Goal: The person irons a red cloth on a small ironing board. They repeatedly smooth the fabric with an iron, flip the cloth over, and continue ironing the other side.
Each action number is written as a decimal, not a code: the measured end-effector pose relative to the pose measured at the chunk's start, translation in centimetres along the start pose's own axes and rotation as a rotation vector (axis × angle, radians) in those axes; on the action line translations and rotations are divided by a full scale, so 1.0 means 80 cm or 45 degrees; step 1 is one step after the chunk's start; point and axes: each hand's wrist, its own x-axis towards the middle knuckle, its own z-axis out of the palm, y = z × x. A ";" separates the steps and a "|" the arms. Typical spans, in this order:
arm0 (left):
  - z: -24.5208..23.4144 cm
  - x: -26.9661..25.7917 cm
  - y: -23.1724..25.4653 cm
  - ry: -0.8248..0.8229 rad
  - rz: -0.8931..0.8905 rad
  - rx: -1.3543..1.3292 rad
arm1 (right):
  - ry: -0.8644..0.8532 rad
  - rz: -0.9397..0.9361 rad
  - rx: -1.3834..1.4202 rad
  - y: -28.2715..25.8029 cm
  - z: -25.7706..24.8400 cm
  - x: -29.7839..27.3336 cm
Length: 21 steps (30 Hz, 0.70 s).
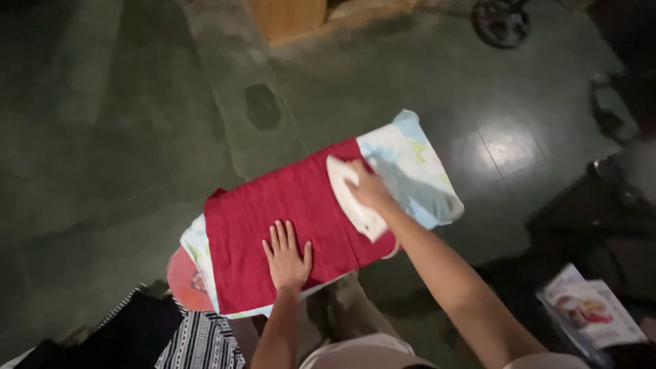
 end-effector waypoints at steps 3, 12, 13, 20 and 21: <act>0.002 -0.008 -0.007 0.022 0.012 -0.011 | -0.215 -0.002 -0.018 -0.002 0.000 -0.105; 0.006 -0.001 -0.004 -0.010 0.013 0.038 | -0.053 0.106 0.036 -0.054 0.019 -0.088; 0.004 -0.004 -0.006 -0.017 0.013 0.009 | -0.014 0.078 0.022 -0.064 0.021 -0.074; 0.004 -0.015 -0.041 0.122 -0.064 -0.247 | -0.162 -0.137 0.080 -0.066 0.030 -0.153; 0.003 -0.020 -0.050 0.121 -0.098 -0.199 | -0.169 -0.107 0.056 -0.065 0.033 -0.159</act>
